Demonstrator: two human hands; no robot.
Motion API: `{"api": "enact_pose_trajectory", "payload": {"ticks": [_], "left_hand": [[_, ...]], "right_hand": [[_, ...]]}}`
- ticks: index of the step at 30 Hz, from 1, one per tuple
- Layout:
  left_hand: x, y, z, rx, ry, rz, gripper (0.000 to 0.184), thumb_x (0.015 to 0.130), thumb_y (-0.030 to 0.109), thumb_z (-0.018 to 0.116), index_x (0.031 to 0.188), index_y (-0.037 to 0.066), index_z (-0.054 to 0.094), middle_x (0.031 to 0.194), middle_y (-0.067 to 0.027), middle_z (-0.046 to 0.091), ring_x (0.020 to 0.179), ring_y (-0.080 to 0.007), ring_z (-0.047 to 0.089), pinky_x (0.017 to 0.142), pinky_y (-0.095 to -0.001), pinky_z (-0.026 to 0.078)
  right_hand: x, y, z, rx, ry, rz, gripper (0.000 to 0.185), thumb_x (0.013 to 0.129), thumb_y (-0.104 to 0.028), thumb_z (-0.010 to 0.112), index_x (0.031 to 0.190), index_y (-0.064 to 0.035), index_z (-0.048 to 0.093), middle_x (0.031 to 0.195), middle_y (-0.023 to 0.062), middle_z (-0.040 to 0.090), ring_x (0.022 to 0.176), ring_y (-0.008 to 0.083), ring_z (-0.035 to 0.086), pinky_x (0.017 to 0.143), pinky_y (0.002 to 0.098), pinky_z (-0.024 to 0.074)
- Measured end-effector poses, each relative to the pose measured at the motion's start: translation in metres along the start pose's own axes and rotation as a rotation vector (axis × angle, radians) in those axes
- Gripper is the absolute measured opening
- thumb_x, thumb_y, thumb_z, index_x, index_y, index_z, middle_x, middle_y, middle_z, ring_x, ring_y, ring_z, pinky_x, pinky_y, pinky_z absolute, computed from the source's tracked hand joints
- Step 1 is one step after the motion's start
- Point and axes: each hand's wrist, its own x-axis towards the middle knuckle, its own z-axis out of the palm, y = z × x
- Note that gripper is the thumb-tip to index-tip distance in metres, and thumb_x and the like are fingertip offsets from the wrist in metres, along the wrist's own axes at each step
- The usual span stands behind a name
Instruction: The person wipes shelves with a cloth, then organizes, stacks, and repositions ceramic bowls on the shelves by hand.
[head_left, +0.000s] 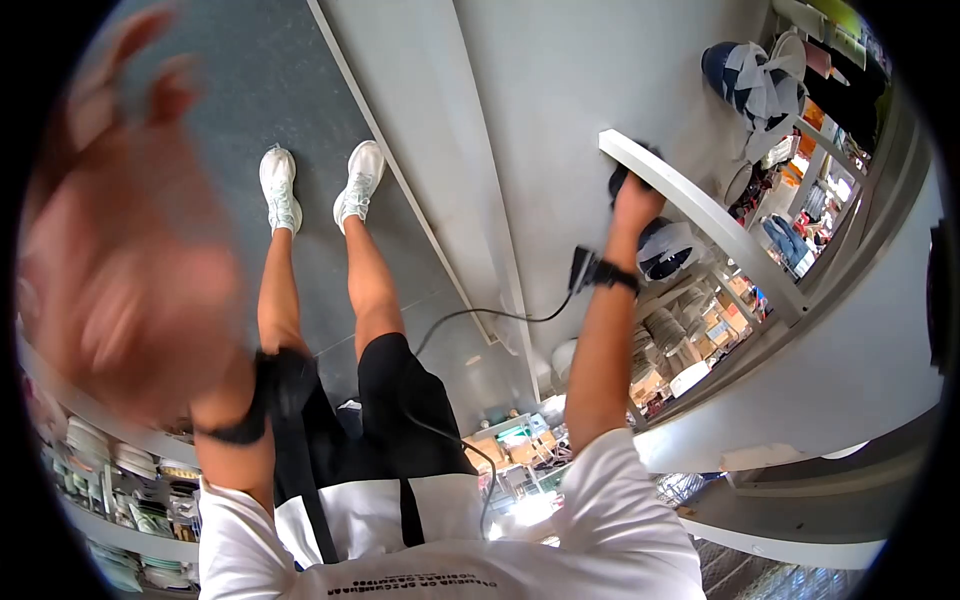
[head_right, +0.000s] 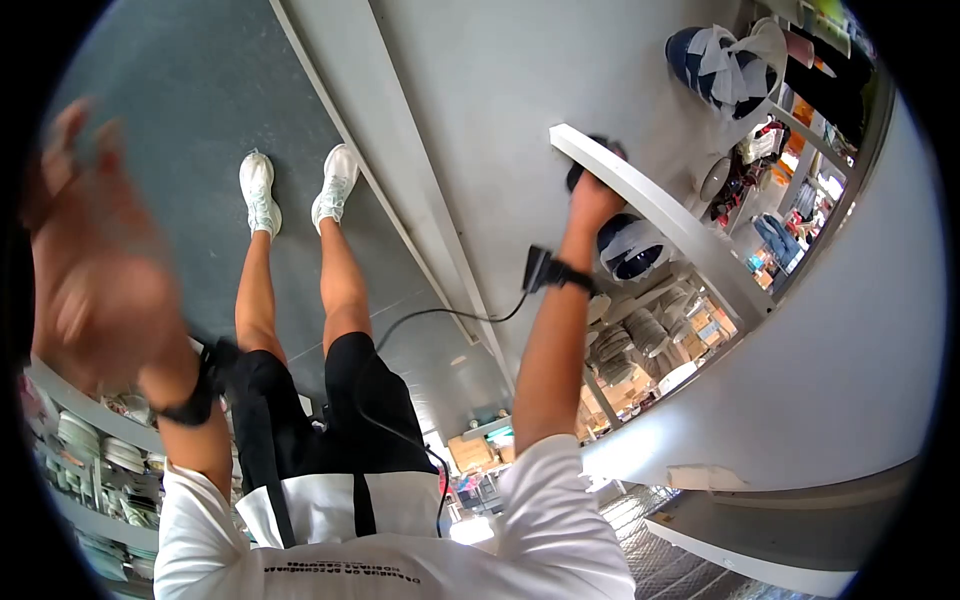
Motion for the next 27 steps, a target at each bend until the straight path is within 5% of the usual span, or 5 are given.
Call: {"api": "enact_pose_trajectory", "payload": {"ticks": [6, 8, 11, 16, 27], "left_hand": [[0.031, -0.035, 0.097, 0.243, -0.491, 0.195, 0.023, 0.072, -0.005, 0.054, 0.093, 0.005, 0.055, 0.105, -0.0156, 0.058, 0.098, -0.034, 0.054, 0.086, -0.0442, 0.042], [0.034, -0.049, 0.124, 0.221, -0.54, 0.128, 0.02, 0.072, -0.004, 0.053, 0.091, 0.004, 0.055, 0.098, -0.0147, 0.057, 0.094, -0.0336, 0.054, 0.083, -0.043, 0.043], [0.043, -0.074, 0.145, 0.343, -0.648, 0.146, 0.015, 0.073, 0.0, 0.055, 0.087, 0.003, 0.055, 0.089, -0.0126, 0.054, 0.089, -0.0319, 0.055, 0.078, -0.0414, 0.045], [0.037, -0.081, 0.152, 0.572, -0.705, 0.353, 0.014, 0.072, 0.007, 0.06, 0.085, 0.004, 0.057, 0.087, -0.0099, 0.054, 0.088, -0.0272, 0.055, 0.074, -0.0378, 0.047], [0.034, -0.084, 0.154, 0.734, -0.688, 0.304, 0.015, 0.074, 0.01, 0.062, 0.087, 0.005, 0.059, 0.092, -0.0078, 0.056, 0.092, -0.023, 0.057, 0.074, -0.0338, 0.049]], "right_hand": [[-0.004, -0.025, -0.032, -0.034, -0.247, 0.203, 0.049, 0.088, -0.031, 0.068, 0.128, -0.0046, 0.058, 0.121, 0.0227, 0.053, 0.113, 0.0354, 0.053, 0.098, 0.0407, 0.0435], [0.03, 0.005, -0.019, 0.634, -0.155, 0.708, 0.052, 0.092, -0.028, 0.065, 0.137, -0.0065, 0.049, 0.126, 0.0215, 0.052, 0.118, 0.0307, 0.052, 0.102, 0.0378, 0.0423], [0.09, -0.038, -0.032, 0.799, 0.051, 0.7, 0.055, 0.096, -0.027, 0.06, 0.143, -0.0056, 0.04, 0.13, 0.02, 0.051, 0.122, 0.0283, 0.049, 0.105, 0.0375, 0.0405], [0.134, -0.052, -0.007, 0.086, -0.26, 0.069, 0.053, 0.09, -0.03, 0.068, 0.135, -0.0071, 0.052, 0.126, 0.0221, 0.052, 0.118, 0.0311, 0.051, 0.102, 0.0394, 0.0411], [0.009, -0.031, -0.058, 0.209, -0.608, -0.117, 0.026, 0.061, 0.006, 0.053, 0.084, -0.0021, 0.06, 0.091, 0.0152, 0.063, 0.091, 0.0346, 0.06, 0.095, 0.0372, 0.043]]}}
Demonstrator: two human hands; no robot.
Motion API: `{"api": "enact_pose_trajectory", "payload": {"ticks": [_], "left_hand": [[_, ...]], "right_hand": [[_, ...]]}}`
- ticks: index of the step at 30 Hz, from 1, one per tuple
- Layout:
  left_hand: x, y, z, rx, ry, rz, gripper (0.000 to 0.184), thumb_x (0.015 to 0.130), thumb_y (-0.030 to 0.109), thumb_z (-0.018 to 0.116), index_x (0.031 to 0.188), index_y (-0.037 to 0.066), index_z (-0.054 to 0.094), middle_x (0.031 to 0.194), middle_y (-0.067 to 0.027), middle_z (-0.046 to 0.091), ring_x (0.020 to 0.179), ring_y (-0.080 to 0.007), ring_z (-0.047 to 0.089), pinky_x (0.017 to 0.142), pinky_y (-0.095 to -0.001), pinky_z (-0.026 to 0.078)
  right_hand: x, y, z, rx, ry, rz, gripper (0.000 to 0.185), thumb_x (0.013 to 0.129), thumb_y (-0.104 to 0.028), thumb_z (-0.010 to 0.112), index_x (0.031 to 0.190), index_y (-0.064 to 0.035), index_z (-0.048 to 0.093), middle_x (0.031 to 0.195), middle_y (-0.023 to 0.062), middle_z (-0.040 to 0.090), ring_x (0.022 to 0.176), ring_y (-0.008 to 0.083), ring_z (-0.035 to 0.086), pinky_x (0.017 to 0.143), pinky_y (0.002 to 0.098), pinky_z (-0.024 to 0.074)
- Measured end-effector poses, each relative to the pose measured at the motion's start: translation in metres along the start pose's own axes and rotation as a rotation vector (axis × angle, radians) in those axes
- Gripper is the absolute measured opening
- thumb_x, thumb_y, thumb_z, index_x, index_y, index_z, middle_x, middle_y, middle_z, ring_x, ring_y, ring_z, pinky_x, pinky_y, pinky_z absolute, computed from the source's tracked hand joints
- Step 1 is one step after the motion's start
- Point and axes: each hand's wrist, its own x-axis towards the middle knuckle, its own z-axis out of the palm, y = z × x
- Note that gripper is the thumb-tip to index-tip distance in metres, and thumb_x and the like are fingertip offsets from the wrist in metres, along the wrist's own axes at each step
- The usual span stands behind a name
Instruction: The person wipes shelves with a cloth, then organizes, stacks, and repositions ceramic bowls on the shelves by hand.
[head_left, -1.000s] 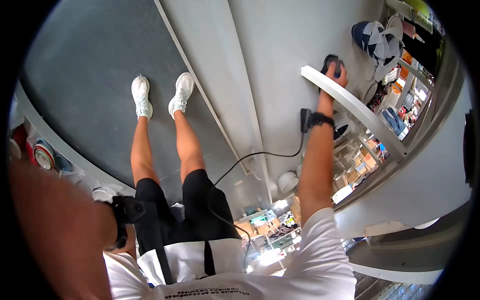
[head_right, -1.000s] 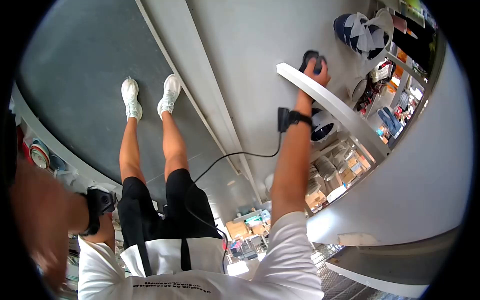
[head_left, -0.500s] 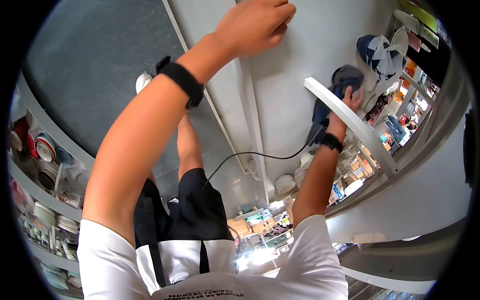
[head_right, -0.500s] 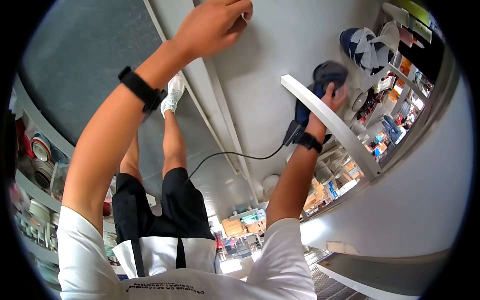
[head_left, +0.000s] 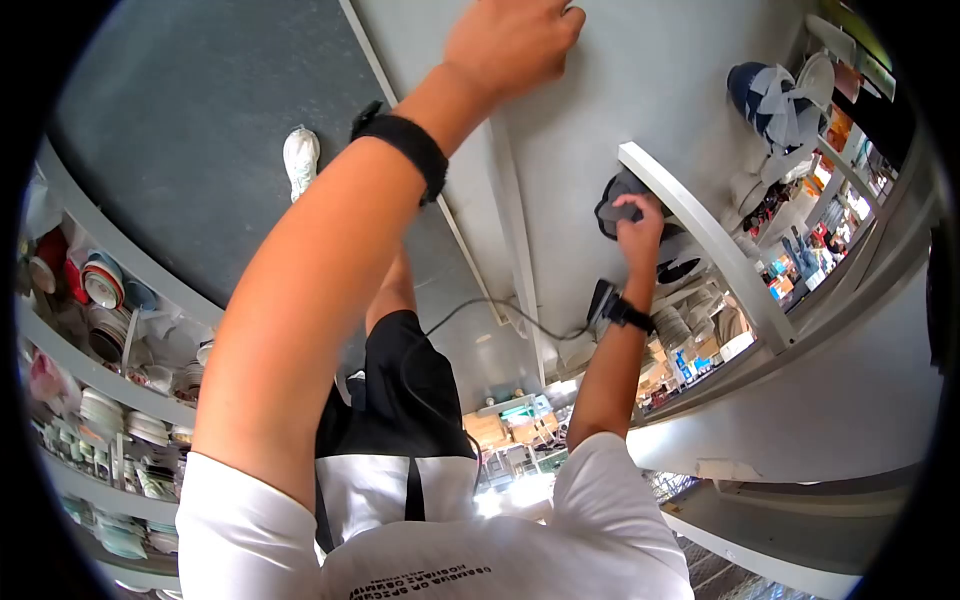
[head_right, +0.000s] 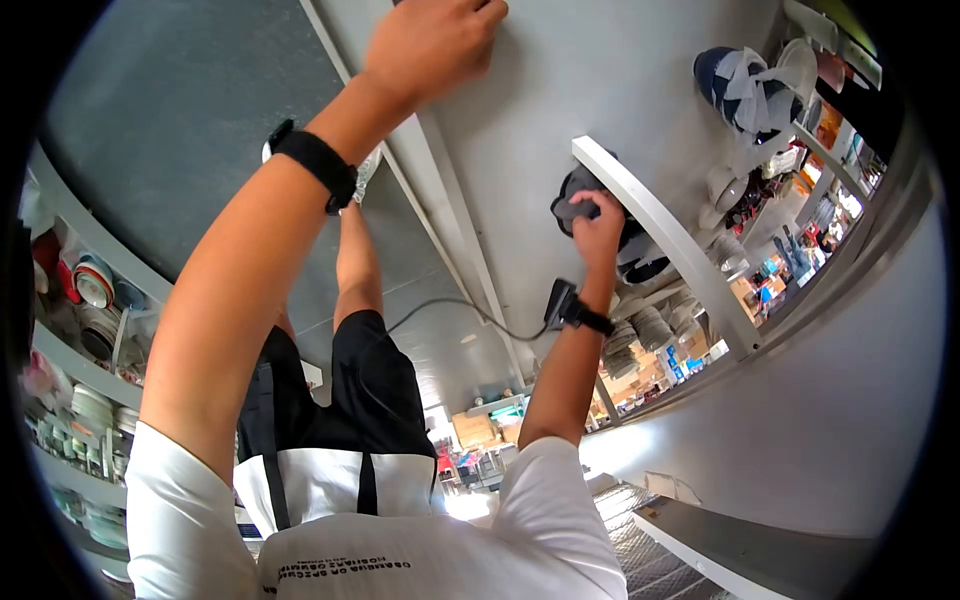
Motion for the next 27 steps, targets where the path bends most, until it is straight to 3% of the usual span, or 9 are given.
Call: {"api": "enact_pose_trajectory", "payload": {"ticks": [4, 6, 8, 9, 15, 19, 21, 23, 27], "left_hand": [[0.0, 0.004, 0.003, 0.03, 0.015, -0.034, 0.014, 0.075, 0.01, 0.062, 0.088, 0.005, 0.06, 0.094, -0.0083, 0.057, 0.093, -0.0231, 0.057, 0.074, -0.0344, 0.051], [0.003, 0.003, 0.002, 0.028, 0.0, -0.065, 0.013, 0.075, 0.009, 0.061, 0.088, 0.004, 0.06, 0.094, -0.0086, 0.057, 0.095, -0.0234, 0.057, 0.074, -0.0346, 0.052], [0.003, 0.006, 0.004, 0.012, -0.019, -0.097, 0.012, 0.076, 0.009, 0.06, 0.087, 0.004, 0.06, 0.094, -0.0089, 0.057, 0.097, -0.0237, 0.058, 0.074, -0.0347, 0.053], [0.002, 0.007, 0.005, 0.002, -0.03, -0.113, 0.012, 0.076, 0.008, 0.06, 0.087, 0.004, 0.06, 0.095, -0.009, 0.057, 0.098, -0.0238, 0.058, 0.074, -0.0347, 0.054], [0.003, 0.006, 0.006, -0.013, -0.015, -0.087, 0.013, 0.077, 0.009, 0.059, 0.088, 0.004, 0.06, 0.095, -0.0087, 0.057, 0.097, -0.0237, 0.058, 0.073, -0.0357, 0.053], [0.002, 0.011, 0.003, 0.048, -0.043, -0.118, 0.013, 0.077, 0.009, 0.059, 0.089, 0.004, 0.061, 0.095, -0.0084, 0.057, 0.097, -0.0234, 0.058, 0.073, -0.0355, 0.053], [0.001, 0.009, 0.002, 0.08, -0.027, -0.101, 0.013, 0.077, 0.01, 0.059, 0.089, 0.005, 0.061, 0.095, -0.0081, 0.057, 0.097, -0.0231, 0.058, 0.072, -0.0347, 0.053], [0.003, 0.008, 0.008, 0.098, -0.027, -0.089, 0.013, 0.076, 0.01, 0.059, 0.089, 0.005, 0.061, 0.095, -0.008, 0.057, 0.096, -0.0231, 0.058, 0.072, -0.0346, 0.053], [0.003, 0.009, 0.003, 0.106, -0.054, -0.097, 0.012, 0.076, 0.01, 0.059, 0.087, 0.004, 0.062, 0.094, -0.0081, 0.058, 0.096, -0.0232, 0.058, 0.072, -0.0345, 0.053]], "right_hand": [[0.031, 0.048, 0.007, -0.146, 0.498, 0.039, 0.024, 0.064, 0.002, 0.057, 0.087, -0.0021, 0.055, 0.102, 0.0125, 0.059, 0.101, 0.0284, 0.056, 0.097, 0.0352, 0.041], [0.078, 0.058, 0.008, 0.421, 0.592, 0.09, 0.031, 0.071, -0.004, 0.059, 0.101, 0.0004, 0.058, 0.107, 0.0125, 0.055, 0.106, 0.0273, 0.053, 0.102, 0.0347, 0.0375], [0.102, -0.028, -0.016, 0.21, 0.308, -0.295, 0.045, 0.077, -0.009, 0.059, 0.121, -0.0037, 0.058, 0.111, 0.0128, 0.049, 0.111, 0.0265, 0.05, 0.106, 0.0334, 0.0341], [0.107, -0.028, -0.021, -0.01, 0.117, -0.202, 0.056, 0.078, -0.011, 0.063, 0.133, -0.012, 0.055, 0.116, 0.0131, 0.047, 0.113, 0.0281, 0.048, 0.106, 0.0336, 0.0346], [0.023, 0.053, 0.031, 0.16, 0.243, 0.006, 0.039, 0.076, 0.001, 0.061, 0.115, -0.0044, 0.063, 0.116, 0.0123, 0.051, 0.112, 0.0278, 0.051, 0.104, 0.0355, 0.037], [-0.018, -0.037, 0.013, 0.144, -0.078, 0.024, 0.049, 0.062, 0.014, 0.042, 0.103, 0.0006, 0.065, 0.124, 0.0129, 0.054, 0.111, 0.0276, 0.056, 0.101, 0.0352, 0.0408], [-0.014, -0.031, 0.005, 0.147, -0.061, 0.023, 0.045, 0.066, 0.013, 0.048, 0.103, -0.0012, 0.068, 0.121, 0.0149, 0.058, 0.109, 0.0286, 0.057, 0.1, 0.0356, 0.0415], [0.009, 0.011, 0.014, 0.431, 0.41, 0.181, 0.042, 0.072, 0.009, 0.056, 0.11, -0.0043, 0.067, 0.109, 0.0171, 0.06, 0.105, 0.0341, 0.057, 0.098, 0.0384, 0.0426], [0.037, -0.003, 0.03, 0.099, 0.412, 0.055, 0.05, 0.074, 0.006, 0.057, 0.122, -0.0034, 0.062, 0.118, 0.0188, 0.061, 0.113, 0.0336, 0.056, 0.103, 0.0426, 0.0407]]}}
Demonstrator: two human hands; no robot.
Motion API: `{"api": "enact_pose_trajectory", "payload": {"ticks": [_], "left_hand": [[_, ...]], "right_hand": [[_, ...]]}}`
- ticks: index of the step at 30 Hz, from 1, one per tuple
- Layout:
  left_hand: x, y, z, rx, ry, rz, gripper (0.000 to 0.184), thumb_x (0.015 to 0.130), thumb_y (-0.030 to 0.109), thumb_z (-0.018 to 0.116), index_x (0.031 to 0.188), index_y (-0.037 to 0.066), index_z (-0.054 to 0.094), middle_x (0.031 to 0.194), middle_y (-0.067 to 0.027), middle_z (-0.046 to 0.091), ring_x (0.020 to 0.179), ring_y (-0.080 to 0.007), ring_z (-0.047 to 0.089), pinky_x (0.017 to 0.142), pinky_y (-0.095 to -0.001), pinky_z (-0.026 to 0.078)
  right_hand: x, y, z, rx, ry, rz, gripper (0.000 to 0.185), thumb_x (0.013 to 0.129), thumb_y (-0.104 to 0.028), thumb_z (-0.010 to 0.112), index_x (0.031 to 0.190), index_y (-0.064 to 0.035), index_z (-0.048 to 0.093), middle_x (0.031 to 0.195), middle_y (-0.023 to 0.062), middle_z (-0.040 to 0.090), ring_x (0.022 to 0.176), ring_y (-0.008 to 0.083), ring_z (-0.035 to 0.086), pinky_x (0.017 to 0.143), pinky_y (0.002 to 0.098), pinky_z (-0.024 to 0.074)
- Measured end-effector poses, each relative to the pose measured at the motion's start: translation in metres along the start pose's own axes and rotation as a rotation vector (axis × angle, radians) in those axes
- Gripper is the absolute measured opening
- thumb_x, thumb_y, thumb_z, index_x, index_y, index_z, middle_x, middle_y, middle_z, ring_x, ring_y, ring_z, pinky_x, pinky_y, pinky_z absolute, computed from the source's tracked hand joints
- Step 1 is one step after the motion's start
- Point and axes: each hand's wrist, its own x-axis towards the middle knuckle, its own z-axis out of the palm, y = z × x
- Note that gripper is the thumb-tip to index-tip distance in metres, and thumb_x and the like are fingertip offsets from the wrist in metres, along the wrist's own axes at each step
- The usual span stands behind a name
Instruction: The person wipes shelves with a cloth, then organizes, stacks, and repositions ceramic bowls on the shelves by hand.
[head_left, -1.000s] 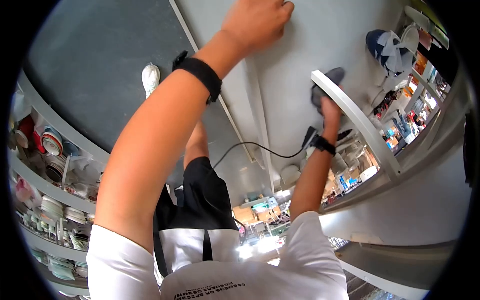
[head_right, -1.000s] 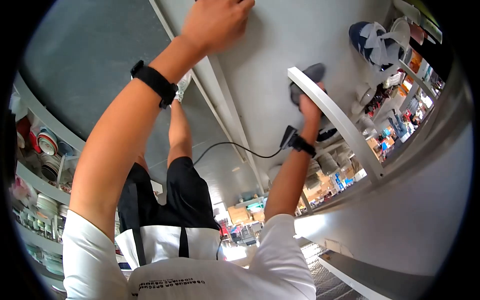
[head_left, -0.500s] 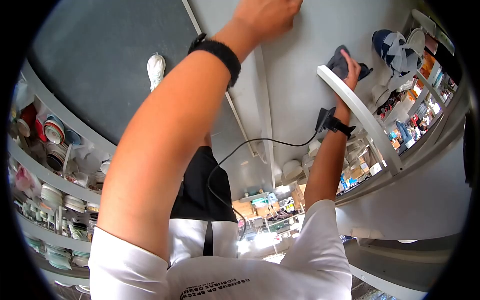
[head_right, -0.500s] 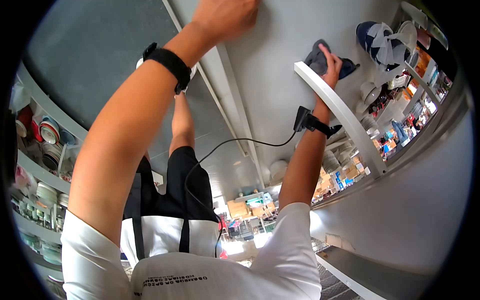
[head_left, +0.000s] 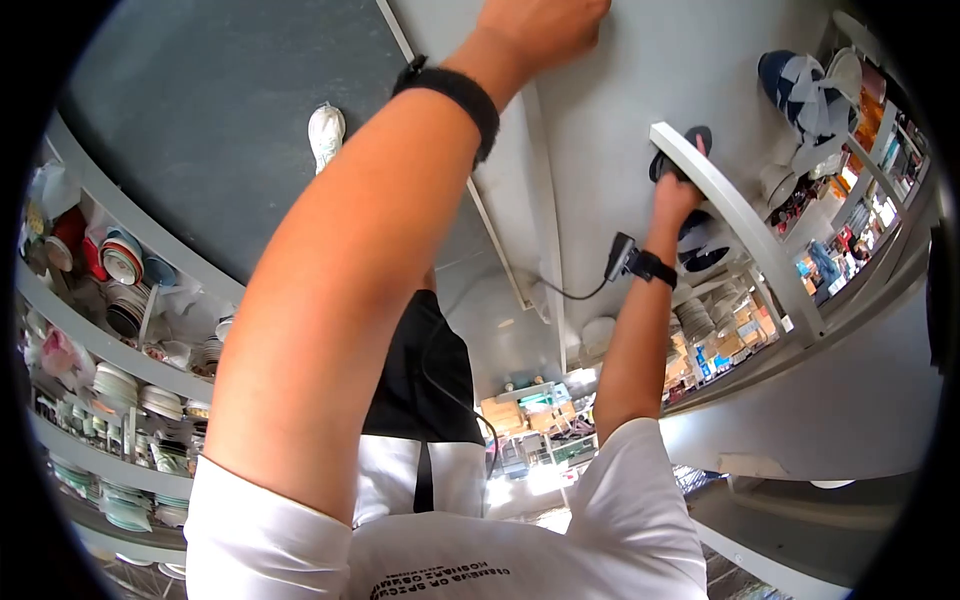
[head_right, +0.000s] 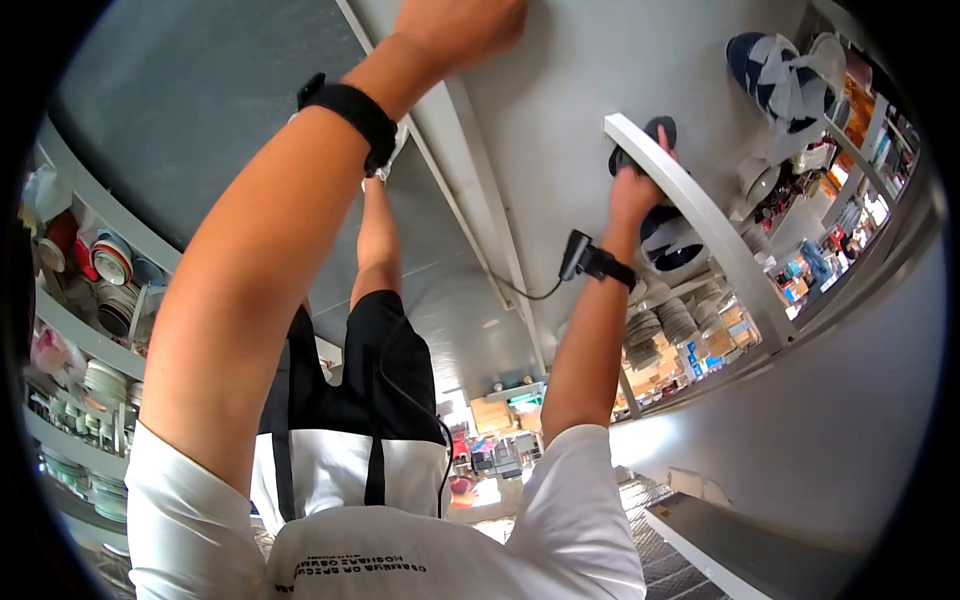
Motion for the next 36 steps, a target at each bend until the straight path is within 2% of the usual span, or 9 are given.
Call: {"api": "enact_pose_trajectory", "payload": {"ticks": [11, 14, 16, 18, 25, 28, 30, 34, 36], "left_hand": [[-0.001, 0.0, 0.001, -0.009, 0.049, 0.017, 0.008, 0.076, 0.009, 0.059, 0.082, 0.005, 0.062, 0.091, -0.0077, 0.059, 0.094, -0.0239, 0.059, 0.074, -0.0357, 0.054], [-0.001, -0.001, -0.002, -0.017, 0.046, 0.03, 0.008, 0.076, 0.009, 0.059, 0.081, 0.005, 0.062, 0.091, -0.008, 0.059, 0.094, -0.0244, 0.059, 0.074, -0.0358, 0.054], [-0.001, -0.002, -0.001, -0.018, 0.03, 0.025, 0.008, 0.076, 0.009, 0.059, 0.081, 0.005, 0.062, 0.091, -0.0082, 0.059, 0.094, -0.0245, 0.059, 0.074, -0.0359, 0.054], [-0.001, 0.0, 0.004, -0.017, 0.053, 0.012, 0.008, 0.076, 0.009, 0.059, 0.081, 0.005, 0.062, 0.091, -0.0083, 0.059, 0.095, -0.0244, 0.059, 0.074, -0.036, 0.054], [0.002, -0.001, 0.004, -0.004, 0.08, 0.048, 0.008, 0.075, 0.008, 0.058, 0.081, 0.005, 0.062, 0.09, -0.0081, 0.059, 0.094, -0.0249, 0.059, 0.073, -0.0358, 0.054], [-0.002, -0.003, 0.006, -0.051, 0.092, 0.023, 0.008, 0.075, 0.009, 0.058, 0.08, 0.005, 0.062, 0.09, -0.0085, 0.06, 0.094, -0.0251, 0.059, 0.072, -0.036, 0.054], [-0.001, -0.001, 0.007, -0.011, 0.1, 0.025, 0.008, 0.075, 0.009, 0.058, 0.08, 0.005, 0.062, 0.09, -0.0089, 0.06, 0.094, -0.0251, 0.06, 0.073, -0.0362, 0.054], [0.0, -0.002, 0.003, -0.042, 0.041, 0.004, 0.007, 0.076, 0.009, 0.058, 0.08, 0.005, 0.062, 0.089, -0.0088, 0.06, 0.093, -0.0251, 0.06, 0.072, -0.036, 0.054], [0.0, -0.002, 0.007, -0.004, 0.057, 0.017, 0.007, 0.076, 0.01, 0.058, 0.08, 0.005, 0.062, 0.089, -0.0081, 0.06, 0.093, -0.0247, 0.06, 0.071, -0.0364, 0.055]], "right_hand": [[-0.08, -0.117, 0.005, 0.127, -0.344, 0.035, 0.056, 0.062, 0.008, 0.053, 0.112, -0.0108, 0.069, 0.113, 0.0147, 0.055, 0.109, 0.0336, 0.056, 0.099, 0.039, 0.0434], [-0.069, -0.092, -0.011, 0.102, -0.291, 0.074, 0.053, 0.064, 0.009, 0.053, 0.111, -0.0092, 0.07, 0.111, 0.0132, 0.056, 0.107, 0.0325, 0.057, 0.097, 0.0392, 0.0446], [-0.077, -0.045, -0.001, 0.035, 0.028, 0.24, 0.05, 0.069, 0.003, 0.062, 0.119, -0.0045, 0.064, 0.113, 0.0153, 0.056, 0.104, 0.0321, 0.058, 0.095, 0.0404, 0.046], [-0.078, -0.03, 0.008, -0.015, 0.059, 0.243, 0.054, 0.07, -0.003, 0.066, 0.124, -0.0036, 0.061, 0.116, 0.0185, 0.054, 0.105, 0.0343, 0.057, 0.096, 0.0422, 0.0454], [-0.042, -0.152, 0.022, 0.074, -0.227, 0.037, 0.05, 0.074, -0.015, 0.068, 0.123, -0.0095, 0.062, 0.117, 0.0177, 0.053, 0.108, 0.0386, 0.054, 0.096, 0.046, 0.0427], [0.006, -0.154, 0.017, -0.477, -0.001, -0.196, 0.035, 0.076, -0.02, 0.065, 0.11, -0.0119, 0.066, 0.116, 0.0151, 0.056, 0.104, 0.0339, 0.056, 0.09, 0.0505, 0.0397], [0.016, -0.151, 0.021, -0.68, -0.132, -0.216, 0.042, 0.077, -0.019, 0.065, 0.116, -0.0043, 0.06, 0.114, 0.0161, 0.057, 0.105, 0.034, 0.057, 0.089, 0.0476, 0.0416], [-0.014, -0.152, 0.026, -0.773, -0.22, -0.196, 0.051, 0.08, -0.02, 0.064, 0.123, 0.0032, 0.052, 0.111, 0.0177, 0.059, 0.103, 0.0352, 0.058, 0.086, 0.0464, 0.0462], [-0.035, -0.151, 0.014, -0.678, -0.446, 0.063, 0.056, 0.082, -0.022, 0.063, 0.127, 0.0052, 0.046, 0.107, 0.0205, 0.059, 0.098, 0.0381, 0.06, 0.082, 0.0479, 0.0502]]}}
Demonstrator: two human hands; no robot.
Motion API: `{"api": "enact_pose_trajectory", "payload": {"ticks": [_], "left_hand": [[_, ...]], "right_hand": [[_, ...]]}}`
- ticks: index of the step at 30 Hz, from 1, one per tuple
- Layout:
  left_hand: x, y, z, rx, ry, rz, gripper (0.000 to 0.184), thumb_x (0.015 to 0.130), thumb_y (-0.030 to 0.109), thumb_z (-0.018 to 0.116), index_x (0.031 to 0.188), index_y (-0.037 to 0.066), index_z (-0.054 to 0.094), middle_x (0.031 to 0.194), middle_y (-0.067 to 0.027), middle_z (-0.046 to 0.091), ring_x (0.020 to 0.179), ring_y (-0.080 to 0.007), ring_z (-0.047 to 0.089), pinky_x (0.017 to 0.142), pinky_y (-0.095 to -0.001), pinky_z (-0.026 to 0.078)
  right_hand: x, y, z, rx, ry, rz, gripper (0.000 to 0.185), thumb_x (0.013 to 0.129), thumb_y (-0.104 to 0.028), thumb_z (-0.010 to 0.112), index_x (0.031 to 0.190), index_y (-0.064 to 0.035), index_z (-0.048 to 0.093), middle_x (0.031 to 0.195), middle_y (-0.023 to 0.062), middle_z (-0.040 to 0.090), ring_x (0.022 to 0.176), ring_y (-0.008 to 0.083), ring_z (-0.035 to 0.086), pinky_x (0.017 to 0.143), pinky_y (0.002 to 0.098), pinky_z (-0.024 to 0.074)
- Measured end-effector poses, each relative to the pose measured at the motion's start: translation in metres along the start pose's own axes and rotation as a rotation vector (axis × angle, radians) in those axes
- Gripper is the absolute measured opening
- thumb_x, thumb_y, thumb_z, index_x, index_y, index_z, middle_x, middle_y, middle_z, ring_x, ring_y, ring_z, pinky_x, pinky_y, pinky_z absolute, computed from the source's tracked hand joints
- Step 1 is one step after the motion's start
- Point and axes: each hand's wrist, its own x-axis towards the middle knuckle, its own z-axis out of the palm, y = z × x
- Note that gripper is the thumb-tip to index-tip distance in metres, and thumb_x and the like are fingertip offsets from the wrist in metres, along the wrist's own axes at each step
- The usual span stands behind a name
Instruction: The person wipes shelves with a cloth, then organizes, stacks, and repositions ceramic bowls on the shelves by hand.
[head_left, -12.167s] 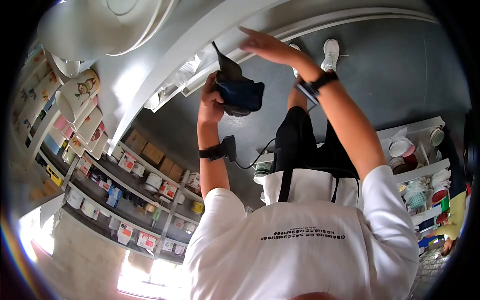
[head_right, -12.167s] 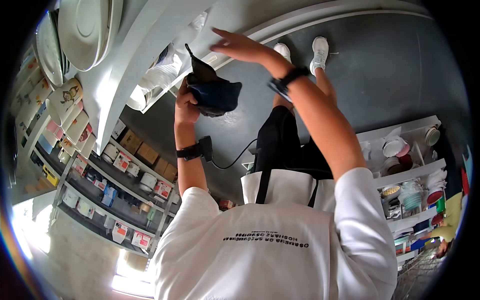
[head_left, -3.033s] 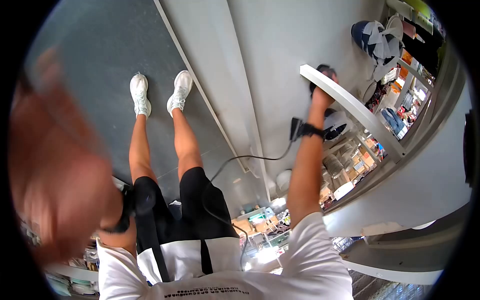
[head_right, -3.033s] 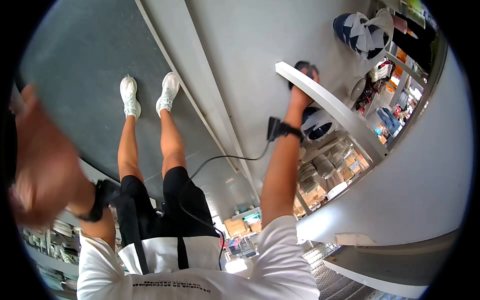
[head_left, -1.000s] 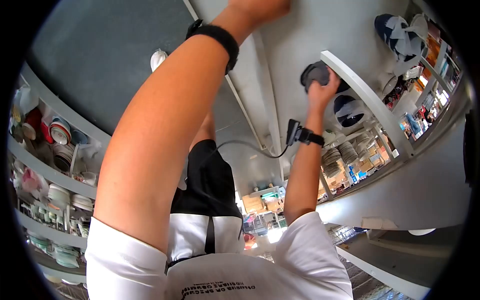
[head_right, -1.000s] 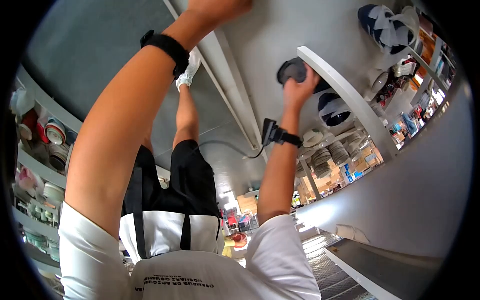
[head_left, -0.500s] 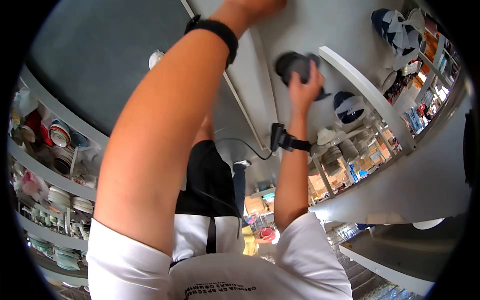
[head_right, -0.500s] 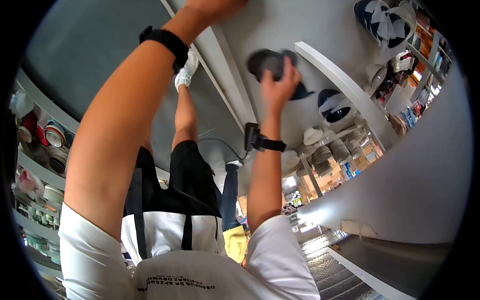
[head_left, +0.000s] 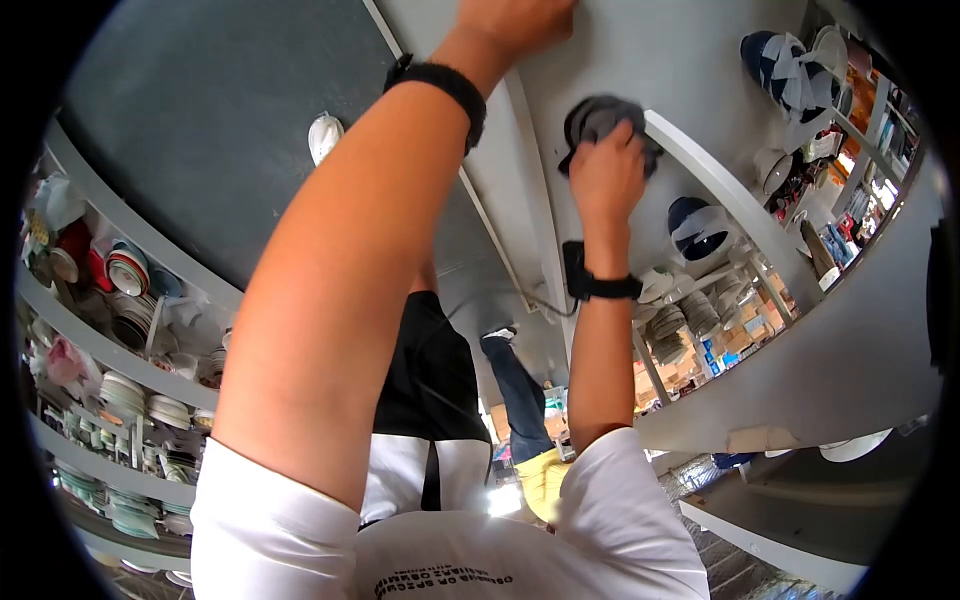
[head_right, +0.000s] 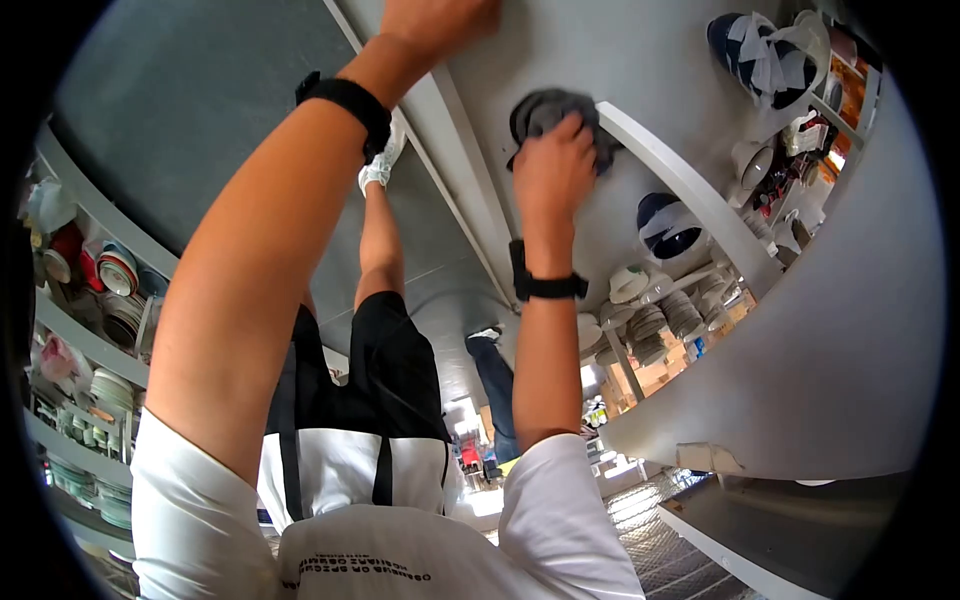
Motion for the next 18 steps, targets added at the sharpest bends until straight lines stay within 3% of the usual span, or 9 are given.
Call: {"api": "enact_pose_trajectory", "payload": {"ticks": [2, 6, 8, 10, 12, 14, 18], "left_hand": [[0.0, -0.001, -0.001, -0.009, 0.0, 0.002, 0.008, 0.076, 0.011, 0.058, 0.08, 0.005, 0.062, 0.089, -0.0077, 0.06, 0.093, -0.0243, 0.06, 0.07, -0.0364, 0.055], [0.001, 0.0, -0.002, -0.023, -0.032, -0.016, 0.008, 0.075, 0.011, 0.06, 0.082, 0.006, 0.062, 0.09, -0.0067, 0.059, 0.092, -0.0235, 0.059, 0.069, -0.036, 0.055], [0.0, 0.0, -0.004, -0.028, -0.036, -0.012, 0.008, 0.075, 0.011, 0.06, 0.082, 0.005, 0.061, 0.09, -0.0067, 0.058, 0.092, -0.0235, 0.059, 0.069, -0.0356, 0.055], [0.002, -0.002, -0.004, -0.028, -0.04, -0.003, 0.008, 0.075, 0.01, 0.06, 0.082, 0.005, 0.061, 0.09, -0.0067, 0.058, 0.093, -0.0235, 0.059, 0.069, -0.0352, 0.055], [0.0, 0.0, -0.004, 0.005, -0.027, 0.009, 0.008, 0.075, 0.01, 0.061, 0.082, 0.005, 0.061, 0.091, -0.0071, 0.057, 0.094, -0.0234, 0.058, 0.07, -0.0351, 0.055], [-0.002, 0.001, -0.001, 0.001, -0.032, 0.005, 0.009, 0.076, 0.01, 0.062, 0.083, 0.004, 0.061, 0.091, -0.0074, 0.058, 0.094, -0.0235, 0.059, 0.071, -0.0351, 0.055], [0.001, 0.001, 0.0, -0.007, -0.018, -0.01, 0.011, 0.076, 0.01, 0.062, 0.085, 0.004, 0.061, 0.094, -0.0079, 0.059, 0.096, -0.0239, 0.059, 0.072, -0.0355, 0.055]], "right_hand": [[-0.024, 0.019, 0.008, 0.097, -0.094, 0.078, 0.055, 0.081, -0.022, 0.064, 0.127, 0.0038, 0.047, 0.109, 0.0235, 0.06, 0.098, 0.0417, 0.061, 0.085, 0.0503, 0.0505], [-0.041, 0.085, 0.019, 0.371, -0.189, 0.291, 0.051, 0.077, -0.016, 0.063, 0.122, 0.0055, 0.055, 0.122, 0.0281, 0.059, 0.112, 0.0412, 0.059, 0.094, 0.0452, 0.0485], [-0.033, 0.121, 0.026, 0.507, 0.058, 0.458, 0.051, 0.076, -0.016, 0.063, 0.122, 0.0059, 0.058, 0.119, 0.028, 0.062, 0.115, 0.0397, 0.058, 0.097, 0.0434, 0.0463], [-0.006, 0.158, 0.045, 0.714, 0.322, 0.25, 0.05, 0.078, -0.015, 0.064, 0.123, 0.0054, 0.058, 0.12, 0.0253, 0.063, 0.116, 0.037, 0.058, 0.101, 0.0416, 0.0436], [0.032, 0.152, 0.036, 0.718, 0.321, 0.193, 0.043, 0.083, -0.014, 0.063, 0.124, -0.0021, 0.062, 0.129, 0.0195, 0.059, 0.12, 0.0346, 0.056, 0.105, 0.0402, 0.0395], [0.077, 0.128, 0.009, 0.584, 0.152, -0.227, 0.035, 0.087, -0.015, 0.061, 0.122, -0.0112, 0.067, 0.135, 0.0128, 0.056, 0.123, 0.031, 0.052, 0.106, 0.0381, 0.0377], [0.095, 0.14, 0.0, 0.64, 0.03, -0.434, 0.032, 0.09, -0.012, 0.059, 0.121, -0.0102, 0.067, 0.136, 0.0134, 0.054, 0.128, 0.0267, 0.049, 0.109, 0.0346, 0.0354]]}}
